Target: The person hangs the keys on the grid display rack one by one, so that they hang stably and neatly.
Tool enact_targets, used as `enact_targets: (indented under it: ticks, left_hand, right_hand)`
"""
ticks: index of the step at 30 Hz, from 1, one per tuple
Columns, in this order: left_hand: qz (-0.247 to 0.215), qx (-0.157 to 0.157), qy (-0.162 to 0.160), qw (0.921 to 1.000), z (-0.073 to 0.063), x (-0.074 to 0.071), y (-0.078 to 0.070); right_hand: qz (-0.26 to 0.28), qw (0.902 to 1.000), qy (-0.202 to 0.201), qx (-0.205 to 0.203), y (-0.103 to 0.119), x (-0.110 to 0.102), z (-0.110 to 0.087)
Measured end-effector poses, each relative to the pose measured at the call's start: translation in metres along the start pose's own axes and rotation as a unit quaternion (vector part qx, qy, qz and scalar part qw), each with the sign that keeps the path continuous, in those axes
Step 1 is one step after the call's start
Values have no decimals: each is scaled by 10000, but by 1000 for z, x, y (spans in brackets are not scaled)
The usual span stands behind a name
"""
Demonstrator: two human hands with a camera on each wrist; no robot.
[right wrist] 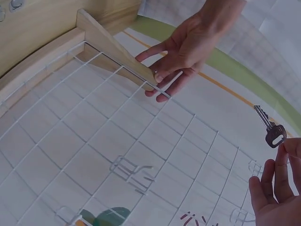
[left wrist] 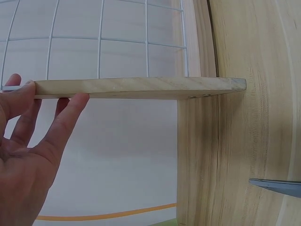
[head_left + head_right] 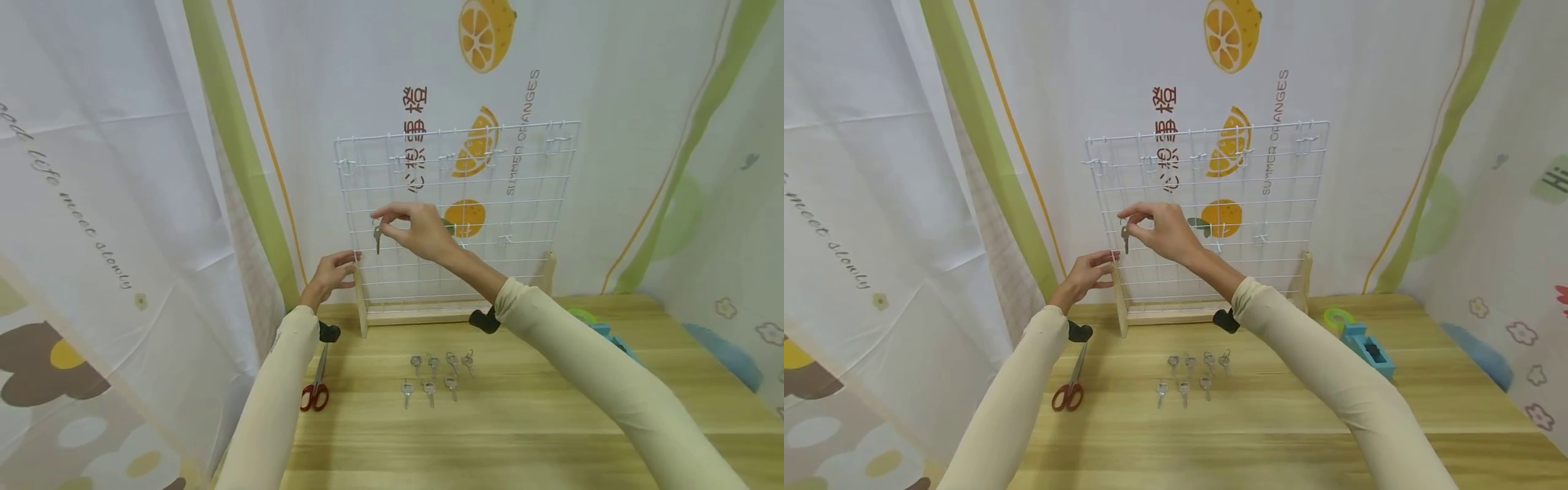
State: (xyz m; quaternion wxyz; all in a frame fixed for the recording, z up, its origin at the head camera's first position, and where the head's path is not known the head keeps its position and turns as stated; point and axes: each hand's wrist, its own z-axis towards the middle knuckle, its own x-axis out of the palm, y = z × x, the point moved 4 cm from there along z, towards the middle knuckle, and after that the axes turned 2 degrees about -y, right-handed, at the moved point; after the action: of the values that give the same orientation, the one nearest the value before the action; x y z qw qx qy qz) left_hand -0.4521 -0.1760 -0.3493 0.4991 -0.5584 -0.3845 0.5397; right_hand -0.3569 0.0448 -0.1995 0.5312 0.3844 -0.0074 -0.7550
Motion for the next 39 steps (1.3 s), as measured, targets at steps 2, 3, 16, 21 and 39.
enact_targets:
  ticks: [2,3,16,21,39]
  left_hand:
    - [0,11,-19,10000,0,-1,0]
    - [3,18,-29,10000,0,-1,-1]
    - [-26,123,17,9999,-1,0,-2]
    - [-49,122,0,9999,-1,0,-1]
    - [53,181,-51,9998,-5,-1,1]
  right_hand:
    - [57,10000,-45,-55,1,0,7]
    - [73,9999,-74,-72,3,-1,10]
    - [345,9984,-416,-145,21,-8,55]
    - [371,9979,-532,-22,22,-10,68]
    - [480,9969,-556,271,21,2,95]
